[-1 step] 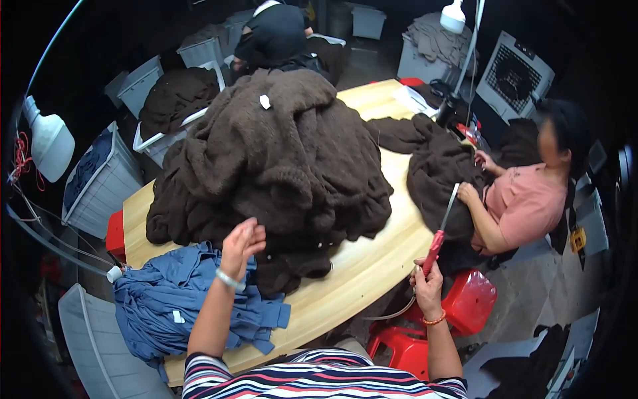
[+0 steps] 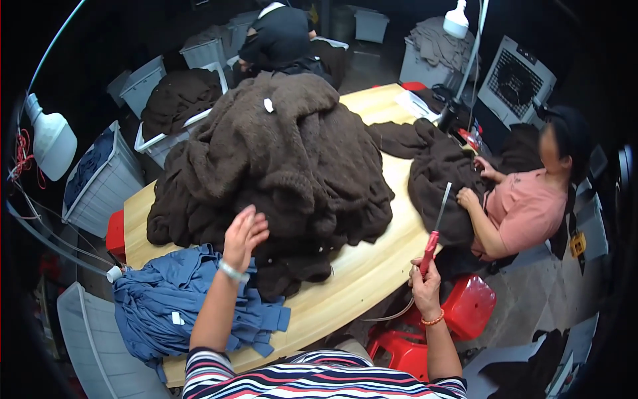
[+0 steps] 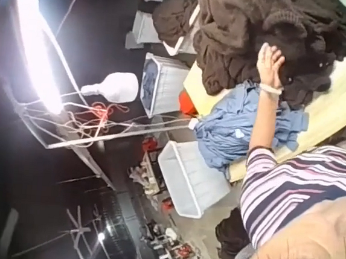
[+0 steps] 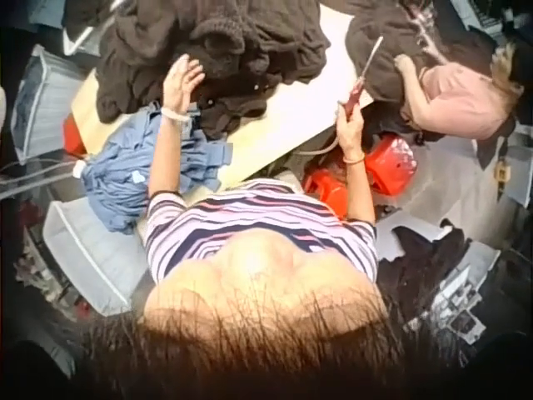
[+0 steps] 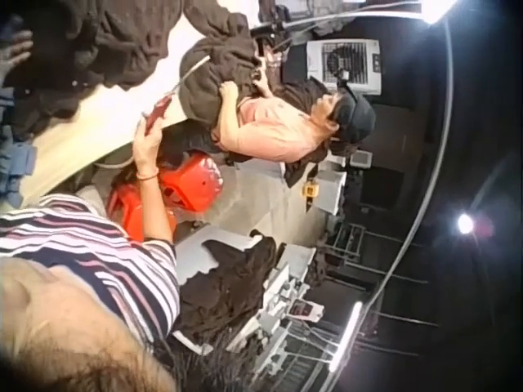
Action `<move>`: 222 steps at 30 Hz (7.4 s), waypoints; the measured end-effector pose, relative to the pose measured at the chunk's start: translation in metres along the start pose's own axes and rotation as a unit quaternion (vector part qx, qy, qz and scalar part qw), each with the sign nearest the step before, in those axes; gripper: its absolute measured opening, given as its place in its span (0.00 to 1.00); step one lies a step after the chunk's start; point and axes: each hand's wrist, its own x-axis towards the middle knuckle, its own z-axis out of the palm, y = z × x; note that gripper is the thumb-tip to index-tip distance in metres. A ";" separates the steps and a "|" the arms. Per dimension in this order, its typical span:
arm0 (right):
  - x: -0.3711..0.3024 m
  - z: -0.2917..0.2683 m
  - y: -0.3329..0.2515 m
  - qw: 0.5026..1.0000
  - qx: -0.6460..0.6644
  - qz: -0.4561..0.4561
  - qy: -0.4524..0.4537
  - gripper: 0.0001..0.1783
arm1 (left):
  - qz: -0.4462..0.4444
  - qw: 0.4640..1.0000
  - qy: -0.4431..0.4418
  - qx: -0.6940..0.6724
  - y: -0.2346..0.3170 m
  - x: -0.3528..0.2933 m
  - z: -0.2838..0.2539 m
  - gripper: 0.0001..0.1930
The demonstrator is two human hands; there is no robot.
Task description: Trimming loose threads from a brown fleece fabric item using a pair of scissors.
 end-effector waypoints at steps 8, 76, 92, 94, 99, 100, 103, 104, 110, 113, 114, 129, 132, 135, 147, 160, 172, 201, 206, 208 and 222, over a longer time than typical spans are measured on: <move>0.055 0.056 -0.055 0.973 -0.121 -0.172 -0.098 0.06 | 0.038 0.970 0.044 -0.238 0.009 0.074 0.056 0.15; 0.293 0.151 -0.064 0.917 -0.201 -0.256 -0.229 0.22 | 0.169 0.929 0.318 0.087 -0.020 0.091 0.132 0.36; 0.315 0.003 -0.022 0.925 -0.294 -0.228 -0.073 0.14 | 0.108 0.970 0.211 0.049 0.053 0.125 0.102 0.19; 0.303 0.004 -0.039 0.941 -0.220 -0.249 -0.069 0.14 | 0.102 0.986 0.121 -0.046 0.053 0.111 0.115 0.18; 0.265 0.012 -0.072 0.932 -0.150 -0.217 -0.248 0.15 | 0.078 0.947 0.082 -0.300 0.036 0.080 0.139 0.18; 0.253 0.021 -0.090 0.933 -0.115 -0.205 -0.273 0.16 | 0.079 0.946 0.088 -0.301 0.034 0.076 0.143 0.18; 0.238 0.037 -0.101 0.889 -0.147 -0.293 -0.320 0.18 | 0.200 0.950 0.129 -0.202 0.027 0.075 0.150 0.13; 0.236 0.037 -0.110 0.842 -0.235 -0.336 -0.350 0.21 | 0.260 0.947 0.157 -0.100 0.019 0.079 0.144 0.11; 0.209 0.042 -0.106 0.785 -0.301 -0.287 -0.458 0.14 | 0.310 0.931 0.193 -0.019 -0.006 0.089 0.124 0.05; 0.205 0.040 -0.107 0.795 -0.304 -0.278 -0.445 0.14 | 0.310 0.923 0.218 0.062 -0.028 0.092 0.089 0.05; 0.204 0.040 -0.108 0.810 -0.295 -0.275 -0.425 0.14 | 0.319 0.914 0.220 0.119 -0.032 0.092 0.083 0.04; 0.207 0.058 -0.120 0.807 -0.323 -0.258 -0.421 0.14 | 0.311 0.874 0.212 0.308 -0.016 0.082 0.118 0.17; 0.205 0.058 -0.115 0.789 -0.294 -0.263 -0.471 0.14 | 0.312 0.916 0.200 0.154 -0.021 0.084 0.112 0.35; 0.210 0.054 -0.109 0.811 -0.259 -0.273 -0.448 0.13 | 0.195 0.953 0.177 0.146 -0.019 0.083 0.091 0.35; 0.220 0.076 -0.119 0.828 -0.286 -0.262 -0.405 0.12 | 0.219 0.966 0.128 0.059 0.033 0.161 0.073 0.05; 0.231 0.107 -0.121 0.807 -0.272 -0.230 -0.471 0.15 | 0.253 0.927 0.113 0.251 0.031 0.146 0.075 0.02; 0.254 0.099 -0.118 0.872 -0.258 -0.215 -0.357 0.13 | 0.168 0.924 0.095 0.329 0.066 0.215 0.091 0.06; 0.216 0.070 -0.116 0.818 -0.335 -0.249 -0.395 0.14 | 0.128 0.987 0.037 0.094 0.018 0.129 0.082 0.09; 0.189 0.065 -0.120 0.787 -0.356 -0.229 -0.449 0.13 | 0.178 0.974 0.103 0.089 0.000 0.124 0.078 0.13; 0.187 0.063 -0.120 0.794 -0.354 -0.219 -0.443 0.13 | 0.167 0.980 0.093 0.050 -0.002 0.121 0.081 0.13; 0.169 0.027 -0.050 0.692 -0.439 -0.177 -0.545 0.17 | 0.384 0.836 -0.005 0.393 -0.016 0.078 0.274 0.06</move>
